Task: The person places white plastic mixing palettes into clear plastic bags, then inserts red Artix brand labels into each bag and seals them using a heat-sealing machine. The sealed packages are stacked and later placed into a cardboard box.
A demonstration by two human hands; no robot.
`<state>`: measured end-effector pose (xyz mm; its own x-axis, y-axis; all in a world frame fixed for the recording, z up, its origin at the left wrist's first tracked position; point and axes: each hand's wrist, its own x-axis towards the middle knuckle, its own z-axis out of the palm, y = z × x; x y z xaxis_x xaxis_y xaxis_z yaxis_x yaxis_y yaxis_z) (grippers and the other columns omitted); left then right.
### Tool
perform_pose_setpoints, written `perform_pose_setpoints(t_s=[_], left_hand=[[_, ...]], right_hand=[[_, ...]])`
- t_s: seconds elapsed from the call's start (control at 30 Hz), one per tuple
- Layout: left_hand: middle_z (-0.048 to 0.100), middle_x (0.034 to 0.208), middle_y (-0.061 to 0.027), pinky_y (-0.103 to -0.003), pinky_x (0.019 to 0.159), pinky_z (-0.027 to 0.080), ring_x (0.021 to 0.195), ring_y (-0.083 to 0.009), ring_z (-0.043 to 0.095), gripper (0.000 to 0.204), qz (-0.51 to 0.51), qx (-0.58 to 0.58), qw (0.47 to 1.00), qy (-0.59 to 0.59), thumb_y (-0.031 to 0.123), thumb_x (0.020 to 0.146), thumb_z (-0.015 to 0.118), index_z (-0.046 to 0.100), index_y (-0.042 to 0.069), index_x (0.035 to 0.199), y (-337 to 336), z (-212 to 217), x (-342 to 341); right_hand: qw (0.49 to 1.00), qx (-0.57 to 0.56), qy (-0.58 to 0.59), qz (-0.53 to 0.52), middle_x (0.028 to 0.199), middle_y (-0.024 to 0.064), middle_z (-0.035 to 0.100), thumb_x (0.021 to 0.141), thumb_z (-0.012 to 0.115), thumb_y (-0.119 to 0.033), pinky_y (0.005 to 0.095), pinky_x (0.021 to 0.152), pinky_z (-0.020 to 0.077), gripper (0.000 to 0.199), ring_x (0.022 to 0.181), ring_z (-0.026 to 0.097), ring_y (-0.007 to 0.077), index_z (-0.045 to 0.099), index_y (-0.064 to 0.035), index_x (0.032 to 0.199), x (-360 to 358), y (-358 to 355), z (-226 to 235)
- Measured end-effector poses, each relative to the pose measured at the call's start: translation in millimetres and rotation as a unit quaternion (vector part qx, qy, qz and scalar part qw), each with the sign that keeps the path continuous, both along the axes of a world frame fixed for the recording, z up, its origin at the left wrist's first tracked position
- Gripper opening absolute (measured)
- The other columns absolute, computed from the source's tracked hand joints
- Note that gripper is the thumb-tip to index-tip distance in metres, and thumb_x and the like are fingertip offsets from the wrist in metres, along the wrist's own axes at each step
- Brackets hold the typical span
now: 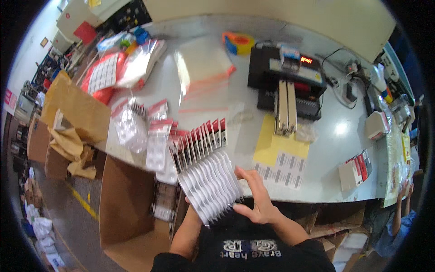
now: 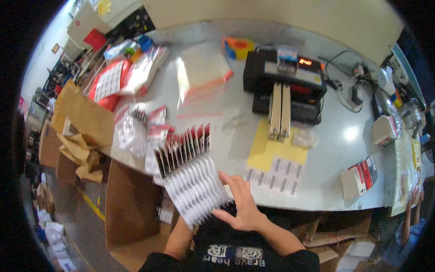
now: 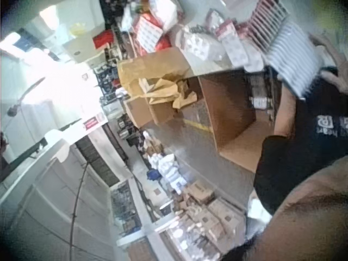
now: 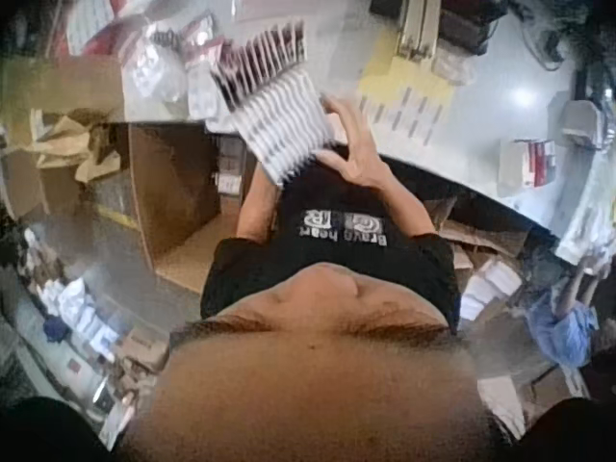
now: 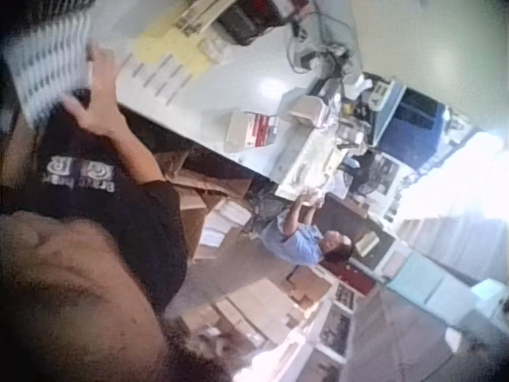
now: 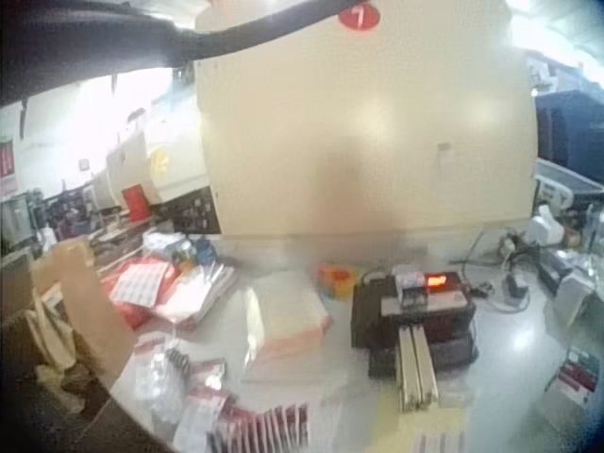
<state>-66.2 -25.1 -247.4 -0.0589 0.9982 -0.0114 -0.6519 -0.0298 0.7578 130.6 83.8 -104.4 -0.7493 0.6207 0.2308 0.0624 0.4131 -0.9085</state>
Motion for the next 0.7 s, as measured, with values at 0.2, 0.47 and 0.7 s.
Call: perform_pose_setpoints(t_s=[0.2, 0.47, 0.7], left_hand=[[0.045, 0.134, -0.0144, -0.045, 0.102, 0.038, 0.122, -0.0292, 0.046, 0.104, 0.027, -0.033, 0.993, -0.106, 0.03, 0.05, 0.082, 0.033, 0.002, 0.137, -36.3, 21.3, 41.4], [0.044, 0.135, -0.0145, -0.045, 0.103, 0.037, 0.124, -0.0292, 0.045, 0.101, 0.029, -0.031, 0.992, -0.121, 0.035, 0.054, 0.078, 0.032, 0.002, 0.138, -30.6, 39.0, 40.0], [0.043, 0.136, -0.0146, -0.045, 0.104, 0.036, 0.125, -0.0292, 0.044, 0.099, 0.025, -0.029, 0.99, -0.135, 0.039, 0.057, 0.074, 0.032, 0.003, 0.139, -28.7, 40.5, 38.8]], right_hand=[[0.99, -0.056, 0.002, -0.13, 0.098, 0.0168, 0.061, 0.071, 0.063, -0.003, 0.033, 0.081, 0.0468, 0.027, 0.087, 0.062, 0.0272, 0.058, 0.0025, 0.097, 5.8, -24.1, 13.9], [0.985, -0.091, 0.009, -0.148, 0.086, 0.0122, 0.058, 0.069, 0.071, -0.001, 0.0277, 0.068, 0.0533, 0.027, 0.075, 0.063, 0.0206, 0.057, 0.0012, 0.093, 5.5, -28.0, 10.7], [0.984, -0.073, -0.014, -0.159, 0.093, 0.0135, 0.055, 0.067, 0.072, 0.001, 0.0287, 0.068, 0.0555, 0.035, 0.081, 0.061, 0.0213, 0.056, 0.0011, 0.097, 3.8, -29.5, 13.0]])
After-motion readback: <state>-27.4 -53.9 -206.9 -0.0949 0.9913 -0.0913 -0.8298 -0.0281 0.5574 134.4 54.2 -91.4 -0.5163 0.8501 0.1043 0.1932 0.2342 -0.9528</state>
